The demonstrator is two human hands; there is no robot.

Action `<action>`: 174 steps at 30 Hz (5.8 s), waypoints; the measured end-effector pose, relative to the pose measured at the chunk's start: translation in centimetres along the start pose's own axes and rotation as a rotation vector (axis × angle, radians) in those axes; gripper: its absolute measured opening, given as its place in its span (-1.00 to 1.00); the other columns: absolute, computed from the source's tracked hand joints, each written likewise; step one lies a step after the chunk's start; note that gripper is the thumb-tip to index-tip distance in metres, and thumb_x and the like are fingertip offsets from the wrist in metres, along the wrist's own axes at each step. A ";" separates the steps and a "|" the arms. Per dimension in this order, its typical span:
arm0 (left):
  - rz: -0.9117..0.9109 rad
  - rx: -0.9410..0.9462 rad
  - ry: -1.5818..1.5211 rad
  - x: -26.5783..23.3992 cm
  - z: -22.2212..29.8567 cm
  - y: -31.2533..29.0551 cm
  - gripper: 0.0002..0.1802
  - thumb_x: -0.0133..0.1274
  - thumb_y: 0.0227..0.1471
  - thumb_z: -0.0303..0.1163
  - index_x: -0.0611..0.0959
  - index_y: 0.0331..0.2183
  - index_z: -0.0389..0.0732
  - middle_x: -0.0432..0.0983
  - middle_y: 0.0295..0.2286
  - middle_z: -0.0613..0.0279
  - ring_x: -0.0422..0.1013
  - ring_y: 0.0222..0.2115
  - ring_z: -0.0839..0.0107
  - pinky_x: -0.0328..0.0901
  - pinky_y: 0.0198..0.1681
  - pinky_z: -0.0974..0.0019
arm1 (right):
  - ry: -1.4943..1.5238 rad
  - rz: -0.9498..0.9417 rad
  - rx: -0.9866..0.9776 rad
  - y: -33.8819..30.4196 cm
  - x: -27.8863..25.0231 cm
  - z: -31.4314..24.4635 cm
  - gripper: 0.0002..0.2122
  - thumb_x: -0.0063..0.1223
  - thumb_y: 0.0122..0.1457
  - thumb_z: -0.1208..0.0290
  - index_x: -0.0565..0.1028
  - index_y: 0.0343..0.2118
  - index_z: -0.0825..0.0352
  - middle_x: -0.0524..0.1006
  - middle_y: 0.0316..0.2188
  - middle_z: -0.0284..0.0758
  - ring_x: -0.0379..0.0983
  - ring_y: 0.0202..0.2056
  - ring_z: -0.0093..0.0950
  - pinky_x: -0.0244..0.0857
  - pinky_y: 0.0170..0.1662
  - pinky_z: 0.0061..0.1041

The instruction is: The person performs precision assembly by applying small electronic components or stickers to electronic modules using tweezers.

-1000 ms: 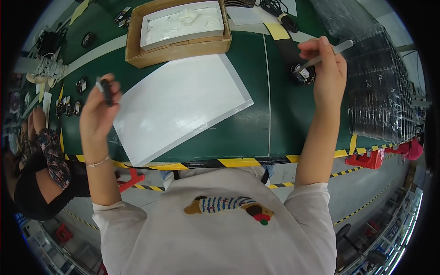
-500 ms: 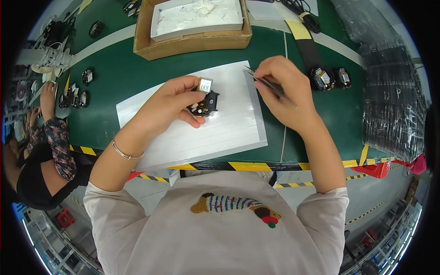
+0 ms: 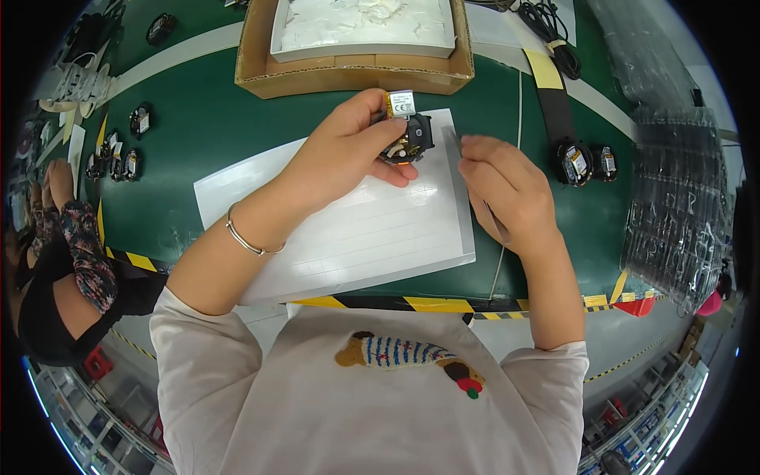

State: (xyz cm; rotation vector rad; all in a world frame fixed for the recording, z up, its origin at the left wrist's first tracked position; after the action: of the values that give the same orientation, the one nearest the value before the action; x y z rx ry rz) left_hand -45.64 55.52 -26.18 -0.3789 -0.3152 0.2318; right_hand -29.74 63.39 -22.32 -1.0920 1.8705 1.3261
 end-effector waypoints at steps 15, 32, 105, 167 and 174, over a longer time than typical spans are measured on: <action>-0.003 -0.011 0.049 0.2 -0.2 0.2 -0.66 -0.20 0.23 -0.34 0.42 -0.03 -0.31 0.47 -0.33 0.18 0.52 -0.43 0.44 0.49 -0.34 0.41 | -0.069 0.074 -0.060 0.2 -0.2 -0.3 -0.79 0.17 -0.28 0.64 0.47 -0.48 0.41 0.49 -0.39 -0.23 0.51 -0.34 -0.29 0.45 -0.37 -0.49; -0.134 0.008 -0.131 -0.5 -0.1 0.1 -0.57 -0.17 -0.05 -0.59 0.44 -0.07 -0.32 0.50 -0.21 0.11 0.48 -0.38 0.43 0.43 -0.25 0.36 | -0.077 0.319 -0.325 0.7 1.1 -4.0 -0.85 0.21 -0.21 0.65 0.42 -0.63 0.35 0.50 -0.44 -0.25 0.55 -0.35 -0.32 0.46 -0.44 -0.55; 0.022 0.102 0.045 -0.2 -0.1 -0.3 -0.87 -0.04 0.08 -0.47 0.47 -0.31 -0.32 0.51 -0.48 0.23 0.41 -0.60 0.55 0.33 -0.58 0.49 | 0.378 0.391 0.140 0.2 0.1 -1.9 -0.81 0.19 -0.14 0.77 0.46 -0.45 0.43 0.56 -0.37 -0.11 0.56 -0.32 -0.31 0.42 -0.27 -0.53; 0.005 0.205 -0.071 0.0 -0.8 0.0 -0.73 -0.20 0.18 -0.50 0.49 -0.13 -0.41 0.50 -0.30 0.13 0.51 -0.36 0.41 0.49 -0.29 0.39 | 0.317 0.316 0.657 3.0 3.1 -1.0 -0.83 0.28 -0.09 0.53 0.51 -0.43 0.41 0.51 -0.58 -0.34 0.29 -0.66 -0.64 0.16 -0.60 -0.65; -0.043 0.185 -0.158 -0.3 -0.8 -0.1 -0.70 -0.20 0.12 -0.52 0.47 -0.12 -0.41 0.50 -0.29 0.09 0.50 -0.36 0.38 0.47 -0.27 0.36 | 0.406 0.367 0.663 2.3 4.0 -0.1 -0.90 0.23 -0.03 0.61 0.53 -0.43 0.41 0.49 -0.60 -0.41 0.24 -0.65 -0.76 0.15 -0.58 -0.73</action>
State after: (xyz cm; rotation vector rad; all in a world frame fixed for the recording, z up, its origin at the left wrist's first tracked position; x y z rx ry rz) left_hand -45.62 55.06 -26.89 -0.1713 -0.4533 0.2474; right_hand -33.71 62.53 -24.51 -0.7114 2.6394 0.5651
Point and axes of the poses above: each hand's wrist, its own y-axis towards the middle knuckle, its own x-axis out of the palm, z = x × y, the point moved 5 cm from there along y, towards the middle knuckle
